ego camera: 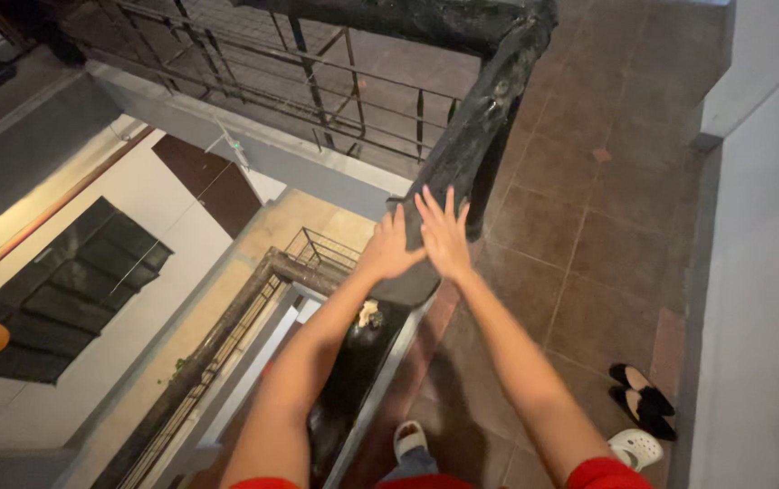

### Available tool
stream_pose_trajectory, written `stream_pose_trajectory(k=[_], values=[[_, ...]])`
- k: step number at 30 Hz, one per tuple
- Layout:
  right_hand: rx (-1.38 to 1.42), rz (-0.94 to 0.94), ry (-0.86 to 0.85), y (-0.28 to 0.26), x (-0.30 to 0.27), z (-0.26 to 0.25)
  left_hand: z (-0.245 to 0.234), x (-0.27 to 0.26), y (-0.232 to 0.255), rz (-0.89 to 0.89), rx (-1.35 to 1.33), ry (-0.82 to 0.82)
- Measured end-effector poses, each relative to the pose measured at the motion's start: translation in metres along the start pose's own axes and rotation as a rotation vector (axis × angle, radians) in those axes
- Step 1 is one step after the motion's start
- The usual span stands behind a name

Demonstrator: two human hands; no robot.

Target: The person wipes down the balcony railing with a cloth while walking along it.

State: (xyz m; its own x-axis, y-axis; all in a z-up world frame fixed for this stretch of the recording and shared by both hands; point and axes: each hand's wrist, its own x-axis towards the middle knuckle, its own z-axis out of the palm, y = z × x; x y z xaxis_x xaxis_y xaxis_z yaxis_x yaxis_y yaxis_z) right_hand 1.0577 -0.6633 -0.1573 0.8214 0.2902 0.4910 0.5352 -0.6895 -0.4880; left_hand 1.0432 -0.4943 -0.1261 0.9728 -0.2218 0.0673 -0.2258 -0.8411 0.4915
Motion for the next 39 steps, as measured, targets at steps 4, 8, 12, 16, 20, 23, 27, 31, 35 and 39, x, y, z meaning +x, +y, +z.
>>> stream_pose_trajectory(k=[4,8,12,16,20,23,27,31,35,39], values=[[-0.312,-0.114,-0.107,0.009,0.07,-0.012,0.042,0.063,-0.054,0.213,-0.565,0.09],[-0.663,-0.279,-0.193,-0.009,0.095,0.004,0.081,0.074,-0.097,0.074,-0.731,-0.018],[-0.307,-0.77,-0.465,-0.061,0.065,0.019,0.098,-0.019,-0.155,0.14,-0.893,-0.135],[-0.098,-0.471,-0.804,-0.137,0.011,0.026,0.088,-0.158,-0.188,-0.105,-0.794,-0.15],[0.041,-0.773,-0.56,-0.129,0.001,0.023,0.076,-0.184,-0.173,-0.3,-0.592,-0.15],[0.172,-1.023,-0.277,-0.092,0.018,0.016,0.051,-0.154,-0.135,-0.303,-0.475,-0.07],[0.29,-0.82,-0.346,-0.019,0.074,-0.004,0.025,-0.047,-0.057,-0.137,-0.235,0.018],[0.33,-0.658,-0.242,0.081,0.132,-0.042,0.025,0.082,0.007,-0.117,-0.178,0.137],[0.345,-0.659,-0.072,0.169,0.17,-0.068,0.039,0.204,0.054,-0.037,-0.025,0.255],[0.109,-0.45,-0.079,0.216,0.178,-0.077,0.043,0.266,0.084,-0.094,0.197,0.144]])
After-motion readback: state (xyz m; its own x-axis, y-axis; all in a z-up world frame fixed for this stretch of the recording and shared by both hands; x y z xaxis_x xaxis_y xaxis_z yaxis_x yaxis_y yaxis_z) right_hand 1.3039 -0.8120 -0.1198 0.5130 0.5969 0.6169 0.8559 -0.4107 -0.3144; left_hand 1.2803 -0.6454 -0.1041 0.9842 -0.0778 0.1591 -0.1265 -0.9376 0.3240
